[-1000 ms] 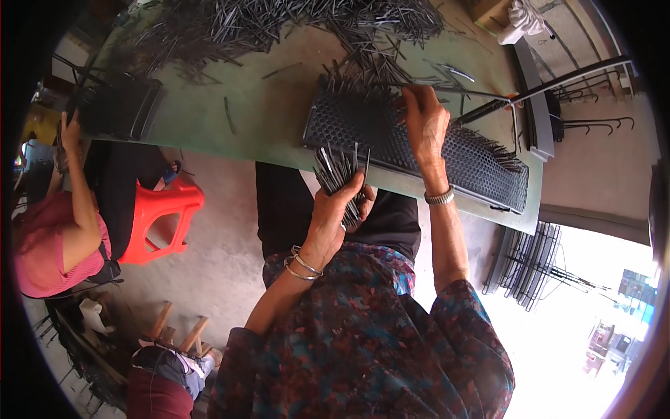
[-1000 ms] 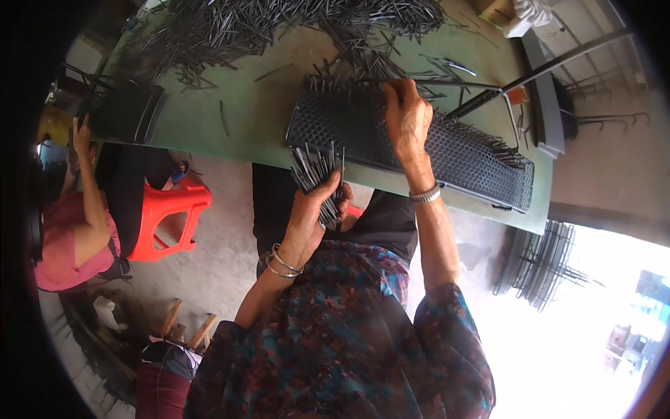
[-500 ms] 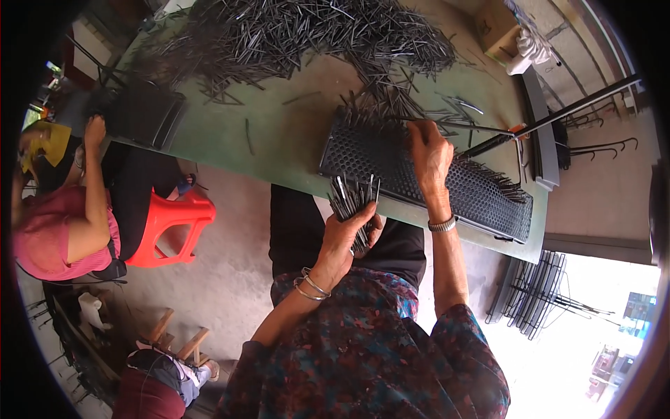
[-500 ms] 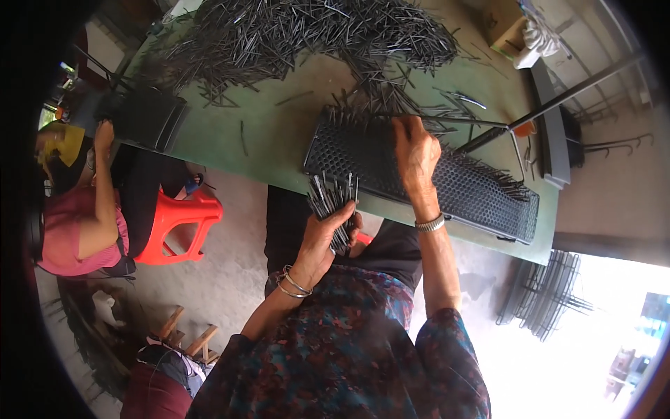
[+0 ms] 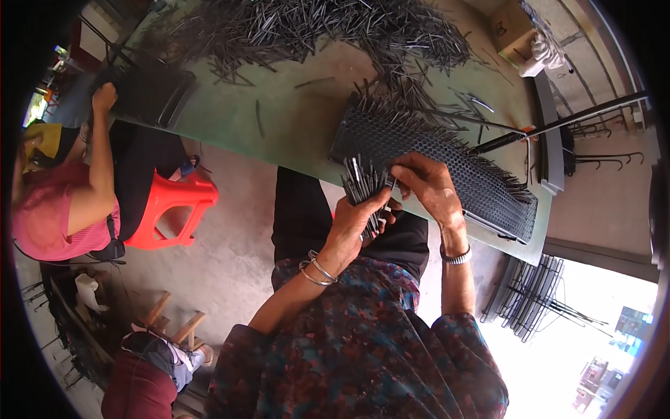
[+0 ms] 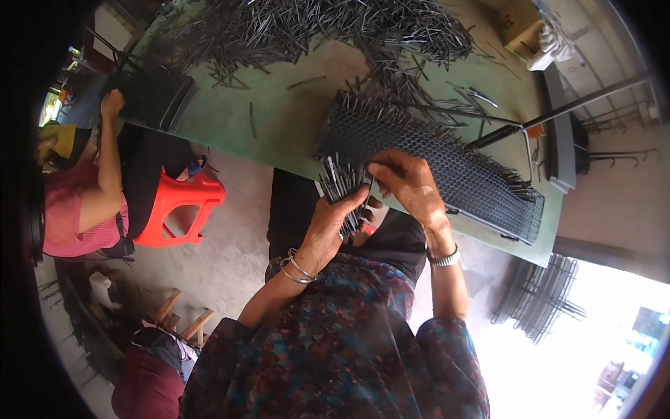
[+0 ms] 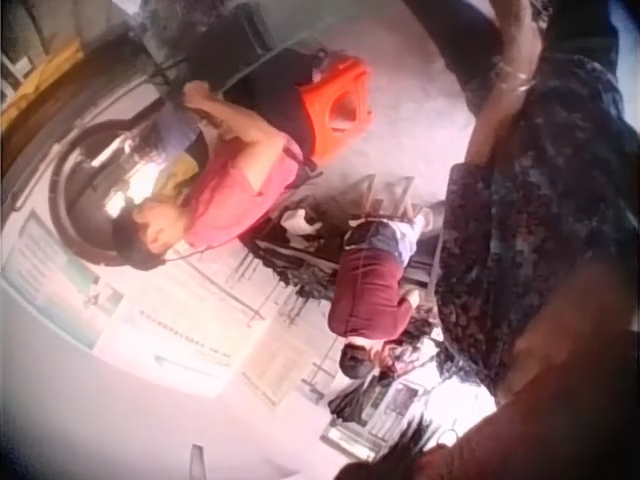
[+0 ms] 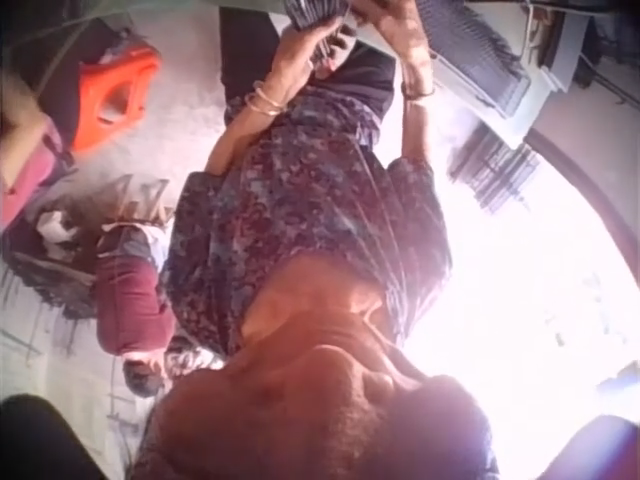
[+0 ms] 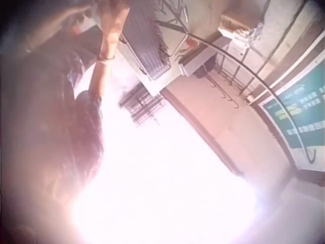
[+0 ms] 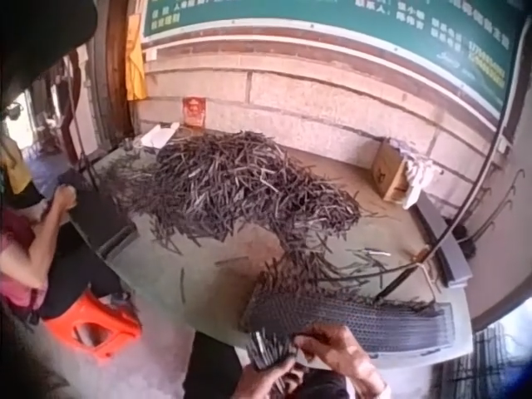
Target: Inserting small black pins into a perforated plate to assemble a brush or grid-like product.
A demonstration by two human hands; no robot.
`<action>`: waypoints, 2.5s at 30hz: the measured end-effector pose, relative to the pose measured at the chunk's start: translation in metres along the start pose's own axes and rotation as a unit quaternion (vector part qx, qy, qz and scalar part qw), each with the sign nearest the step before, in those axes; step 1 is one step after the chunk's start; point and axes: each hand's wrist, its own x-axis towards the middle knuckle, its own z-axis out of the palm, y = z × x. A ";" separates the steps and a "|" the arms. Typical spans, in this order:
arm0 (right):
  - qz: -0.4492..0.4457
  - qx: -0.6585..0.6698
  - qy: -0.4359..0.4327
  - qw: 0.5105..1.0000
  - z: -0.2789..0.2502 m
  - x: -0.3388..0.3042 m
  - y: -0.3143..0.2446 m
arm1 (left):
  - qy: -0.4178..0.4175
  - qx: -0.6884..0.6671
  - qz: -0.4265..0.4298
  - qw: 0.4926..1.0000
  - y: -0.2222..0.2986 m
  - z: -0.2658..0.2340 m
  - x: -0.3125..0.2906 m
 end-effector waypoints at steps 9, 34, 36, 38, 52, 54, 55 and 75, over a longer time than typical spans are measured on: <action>-0.010 -0.008 -0.008 1.000 -0.005 0.003 -0.003 | 0.008 0.039 -0.003 0.999 -0.006 -0.006 0.001; -0.249 -0.271 0.299 0.880 -0.022 0.055 0.005 | 0.053 -0.100 -0.036 0.993 -0.006 -0.004 0.011; -0.245 -0.269 0.294 0.884 -0.025 0.054 0.003 | 0.050 -0.097 -0.038 0.993 -0.009 -0.005 0.012; -0.243 -0.266 0.288 0.887 -0.027 0.053 0.003 | 0.045 -0.098 -0.039 0.993 -0.010 -0.005 0.011; -0.292 -0.486 0.285 0.773 -0.018 0.065 0.014 | 0.042 -0.058 -0.029 0.997 0.003 -0.006 0.007; -0.272 -0.397 0.278 0.832 -0.011 0.060 0.012 | 0.039 -0.059 -0.027 0.997 0.006 -0.009 0.008; -0.247 -0.305 0.271 0.879 -0.007 0.056 0.008 | 0.037 -0.060 -0.021 0.997 0.008 -0.009 0.010; -0.017 0.004 -0.011 1.000 0.054 0.027 0.002 | 0.097 -0.001 0.118 0.988 0.015 -0.034 0.002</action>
